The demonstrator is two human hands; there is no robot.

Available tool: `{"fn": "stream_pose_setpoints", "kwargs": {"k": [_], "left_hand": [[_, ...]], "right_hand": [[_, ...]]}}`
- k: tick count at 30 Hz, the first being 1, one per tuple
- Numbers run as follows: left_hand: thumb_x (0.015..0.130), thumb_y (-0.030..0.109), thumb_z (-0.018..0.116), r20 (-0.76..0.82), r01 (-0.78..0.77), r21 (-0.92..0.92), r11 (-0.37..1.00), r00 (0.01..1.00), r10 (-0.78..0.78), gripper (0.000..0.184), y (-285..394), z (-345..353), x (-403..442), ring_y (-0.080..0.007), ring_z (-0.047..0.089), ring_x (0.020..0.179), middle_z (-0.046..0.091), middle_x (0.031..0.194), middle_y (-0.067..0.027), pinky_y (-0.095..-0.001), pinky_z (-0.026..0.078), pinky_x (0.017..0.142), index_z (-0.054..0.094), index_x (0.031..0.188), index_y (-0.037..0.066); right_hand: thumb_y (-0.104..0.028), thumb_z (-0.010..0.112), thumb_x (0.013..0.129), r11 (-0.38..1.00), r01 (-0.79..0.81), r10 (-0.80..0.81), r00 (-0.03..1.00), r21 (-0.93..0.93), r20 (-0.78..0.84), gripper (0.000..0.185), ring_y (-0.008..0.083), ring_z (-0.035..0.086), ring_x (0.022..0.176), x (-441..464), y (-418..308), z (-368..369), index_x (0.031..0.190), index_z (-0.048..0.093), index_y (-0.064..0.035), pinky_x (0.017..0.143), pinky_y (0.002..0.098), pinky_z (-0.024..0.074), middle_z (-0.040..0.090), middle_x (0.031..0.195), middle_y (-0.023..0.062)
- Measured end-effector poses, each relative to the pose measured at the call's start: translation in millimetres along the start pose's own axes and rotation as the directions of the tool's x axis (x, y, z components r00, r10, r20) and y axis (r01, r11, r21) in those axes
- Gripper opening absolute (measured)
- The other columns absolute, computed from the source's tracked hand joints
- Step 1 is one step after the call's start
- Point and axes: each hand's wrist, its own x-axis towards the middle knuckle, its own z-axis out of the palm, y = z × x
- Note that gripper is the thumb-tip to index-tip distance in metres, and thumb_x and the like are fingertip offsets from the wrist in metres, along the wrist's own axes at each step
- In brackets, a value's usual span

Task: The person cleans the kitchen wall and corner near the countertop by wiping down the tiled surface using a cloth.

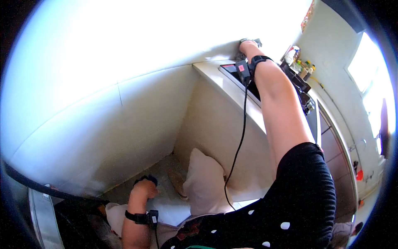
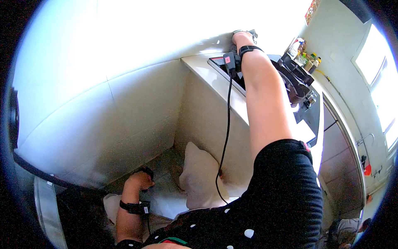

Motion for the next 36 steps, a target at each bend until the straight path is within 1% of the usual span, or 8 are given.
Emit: {"fn": "stream_pose_setpoints", "kwargs": {"k": [4,8,10,12,16,24,30,36], "left_hand": [[0.085,0.039,0.058,-0.006,-0.033,0.048,0.998,0.999,0.034,0.047,4,-5,-13,-0.0334,0.058,0.108,0.059,0.118,-0.0206,-0.0416,0.046,0.091,0.061,0.115,0.002],[0.085,0.042,0.057,-0.083,-0.093,0.078,0.993,0.992,0.099,0.044,-1,11,-9,-0.034,0.06,0.104,0.062,0.113,-0.0181,-0.0417,0.047,0.09,0.066,0.106,0.003],[0.087,0.043,0.054,-0.116,-0.14,0.142,0.98,0.981,0.157,0.043,-6,20,-6,-0.0345,0.061,0.101,0.065,0.108,-0.0157,-0.042,0.047,0.089,0.069,0.099,0.005],[0.086,0.042,0.054,-0.069,-0.124,0.036,0.992,0.99,0.126,0.043,-6,22,-7,-0.0344,0.061,0.1,0.065,0.107,-0.0161,-0.041,0.048,0.088,0.069,0.1,0.004],[0.085,0.04,0.057,-0.051,-0.1,0.025,0.995,0.994,0.101,0.043,-5,18,-18,-0.0345,0.06,0.104,0.063,0.111,-0.0186,-0.0394,0.047,0.09,0.068,0.102,0.002],[0.084,0.038,0.06,-0.014,-0.026,0.011,1.0,1.0,0.026,0.043,-7,16,-17,-0.0337,0.06,0.104,0.063,0.11,-0.0185,-0.0397,0.048,0.09,0.065,0.109,0.003],[0.084,0.036,0.06,-0.078,-0.085,0.053,0.995,0.993,0.089,0.039,-2,10,-8,-0.0329,0.061,0.102,0.064,0.108,-0.0175,-0.0397,0.049,0.087,0.067,0.103,0.003],[0.084,0.038,0.06,-0.058,-0.063,0.033,0.998,0.996,0.064,0.041,-2,7,-20,-0.032,0.06,0.104,0.063,0.11,-0.0178,-0.0398,0.048,0.088,0.067,0.105,0.004]], "right_hand": [[-0.016,0.053,0.082,0.999,0.003,-0.002,1.0,0.04,-0.017,0.035,0.0244,0.053,0.119,-17,-9,-11,0.115,0.065,-0.0126,0.095,0.0365,0.0443,0.055,0.128,0.0117],[-0.008,0.049,0.082,0.957,0.026,-0.039,0.998,0.289,0.039,0.025,0.0259,0.069,0.075,-46,-17,-27,0.089,0.066,0.0083,0.066,0.0369,0.0554,0.068,0.081,0.0203],[-0.009,0.056,0.08,0.94,0.325,-0.314,0.944,0.107,-0.103,0.021,0.027,0.068,0.071,-74,-23,-43,0.088,0.066,0.0074,0.063,0.037,0.0549,0.067,0.08,0.0201],[-0.018,0.067,0.075,0.817,0.246,-0.168,0.967,0.522,-0.192,0.028,0.0297,0.067,0.076,-116,-37,-59,0.088,0.065,0.0059,0.072,0.0385,0.0534,0.067,0.085,0.0197],[-0.029,0.077,0.066,0.692,0.625,-0.334,0.722,0.363,-0.605,0.04,0.0312,0.065,0.086,-156,-62,-60,0.095,0.066,-0.003,0.078,0.0389,0.0515,0.067,0.089,0.0169],[-0.017,0.075,0.07,0.734,0.466,-0.177,0.834,0.494,-0.523,0.038,0.0247,0.065,0.093,-113,-25,-51,0.104,0.064,-0.0046,0.084,0.035,0.0528,0.067,0.097,0.0149],[-0.019,0.077,0.065,0.898,0.392,-0.226,0.802,0.201,-0.553,0.041,0.0271,0.066,0.09,-86,-6,-49,0.101,0.065,-0.0034,0.08,0.0367,0.0536,0.066,0.096,0.0164],[-0.021,0.079,0.062,0.641,0.49,-0.141,0.832,0.592,-0.536,0.042,0.0265,0.066,0.088,-96,-25,-40,0.099,0.065,-0.0044,0.078,0.0337,0.0537,0.067,0.095,0.0151]]}}
